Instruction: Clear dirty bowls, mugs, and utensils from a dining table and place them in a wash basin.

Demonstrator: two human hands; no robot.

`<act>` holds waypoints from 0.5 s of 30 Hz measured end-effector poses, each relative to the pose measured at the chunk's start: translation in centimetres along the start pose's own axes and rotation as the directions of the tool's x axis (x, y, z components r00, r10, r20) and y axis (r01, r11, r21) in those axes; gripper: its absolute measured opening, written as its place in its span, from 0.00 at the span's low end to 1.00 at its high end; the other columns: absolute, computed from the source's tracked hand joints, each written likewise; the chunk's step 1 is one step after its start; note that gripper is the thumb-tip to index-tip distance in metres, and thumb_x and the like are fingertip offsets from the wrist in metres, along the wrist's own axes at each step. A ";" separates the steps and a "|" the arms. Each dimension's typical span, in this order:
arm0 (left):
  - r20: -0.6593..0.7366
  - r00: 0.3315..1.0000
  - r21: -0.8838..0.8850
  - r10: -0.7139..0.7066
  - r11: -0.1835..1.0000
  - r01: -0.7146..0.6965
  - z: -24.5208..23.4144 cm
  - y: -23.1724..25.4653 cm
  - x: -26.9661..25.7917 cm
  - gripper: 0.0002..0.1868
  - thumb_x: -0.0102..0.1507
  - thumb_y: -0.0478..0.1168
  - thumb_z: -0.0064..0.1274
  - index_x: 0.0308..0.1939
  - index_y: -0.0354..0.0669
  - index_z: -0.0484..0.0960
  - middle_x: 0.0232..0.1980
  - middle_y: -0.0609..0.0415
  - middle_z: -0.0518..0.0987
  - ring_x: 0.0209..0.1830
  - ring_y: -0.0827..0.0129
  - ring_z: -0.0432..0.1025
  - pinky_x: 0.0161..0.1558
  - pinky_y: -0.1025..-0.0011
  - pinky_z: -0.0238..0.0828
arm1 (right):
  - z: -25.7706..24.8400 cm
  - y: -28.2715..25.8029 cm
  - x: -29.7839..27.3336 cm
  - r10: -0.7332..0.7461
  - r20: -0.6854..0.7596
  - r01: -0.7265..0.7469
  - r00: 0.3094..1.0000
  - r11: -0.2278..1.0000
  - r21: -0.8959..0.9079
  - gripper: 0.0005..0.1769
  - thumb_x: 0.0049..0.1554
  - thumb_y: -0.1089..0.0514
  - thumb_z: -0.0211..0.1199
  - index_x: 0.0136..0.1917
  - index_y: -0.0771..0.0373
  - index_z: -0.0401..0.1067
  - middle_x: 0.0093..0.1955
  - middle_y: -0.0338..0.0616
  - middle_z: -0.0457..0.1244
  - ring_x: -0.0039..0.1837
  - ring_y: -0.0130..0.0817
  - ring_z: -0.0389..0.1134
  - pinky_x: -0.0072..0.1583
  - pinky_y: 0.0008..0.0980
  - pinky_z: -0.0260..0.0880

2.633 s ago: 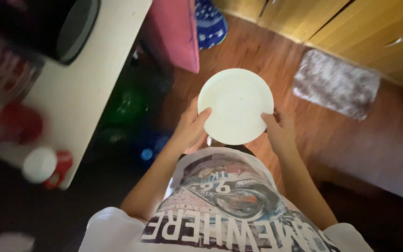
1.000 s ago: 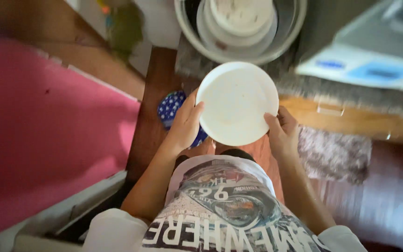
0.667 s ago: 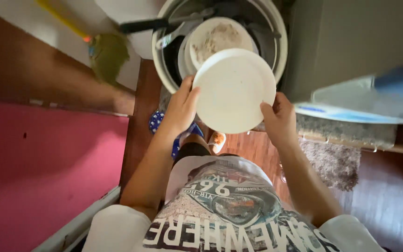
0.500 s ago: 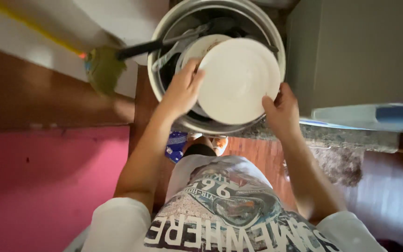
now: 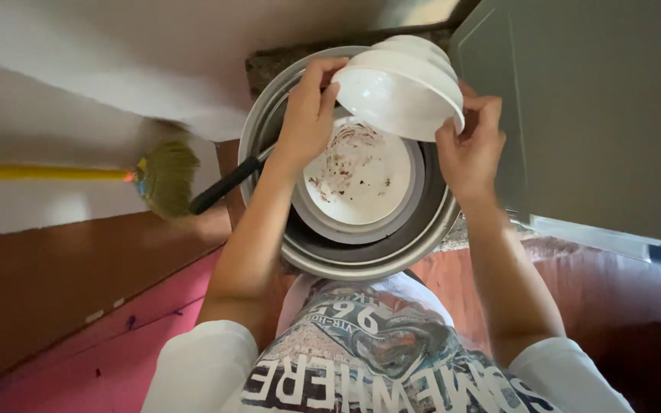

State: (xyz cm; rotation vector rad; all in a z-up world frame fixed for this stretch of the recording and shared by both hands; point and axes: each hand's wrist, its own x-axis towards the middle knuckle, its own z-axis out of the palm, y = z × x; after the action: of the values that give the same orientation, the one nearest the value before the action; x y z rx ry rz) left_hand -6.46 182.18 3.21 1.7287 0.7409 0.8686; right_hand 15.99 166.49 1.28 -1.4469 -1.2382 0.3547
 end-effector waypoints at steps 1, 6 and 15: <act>0.009 1.000 -0.007 -0.003 1.000 0.003 0.1 -0.3 0.1 0.13 0.75 0.33 0.41 0.63 0.36 0.70 0.59 0.44 0.80 0.60 0.58 0.76 0.61 0.66 0.71 | 0.1 -0.1 0.2 0.008 -0.004 -0.008 1.000 1.000 -0.008 0.12 0.69 0.75 0.57 0.61 0.70 0.57 0.73 0.63 0.63 0.68 0.39 0.70 0.67 0.31 0.71; -0.043 0.998 0.023 0.041 0.999 -0.040 -0.2 -0.9 0.0 0.13 0.76 0.31 0.42 0.64 0.37 0.72 0.62 0.46 0.80 0.61 0.59 0.77 0.63 0.66 0.71 | 0.4 0.8 0.4 -0.054 0.040 0.057 0.998 0.995 -0.077 0.16 0.68 0.75 0.56 0.62 0.68 0.53 0.78 0.66 0.59 0.77 0.44 0.67 0.74 0.38 0.73; -0.005 1.000 0.008 0.026 1.000 -0.026 -0.4 -2.2 -0.9 0.18 0.64 0.16 0.38 0.52 0.37 0.69 0.62 0.41 0.79 0.63 0.51 0.76 0.65 0.60 0.72 | 2.9 1.7 -0.3 -0.160 0.004 0.159 0.987 0.976 -0.148 0.20 0.68 0.75 0.64 0.60 0.64 0.54 0.79 0.61 0.58 0.77 0.48 0.66 0.70 0.39 0.77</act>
State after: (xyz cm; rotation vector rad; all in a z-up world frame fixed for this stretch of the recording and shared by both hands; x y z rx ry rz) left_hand -7.48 182.33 1.04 1.7468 0.7274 0.8899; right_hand 14.41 168.18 -1.18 -1.4604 -1.3882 0.1502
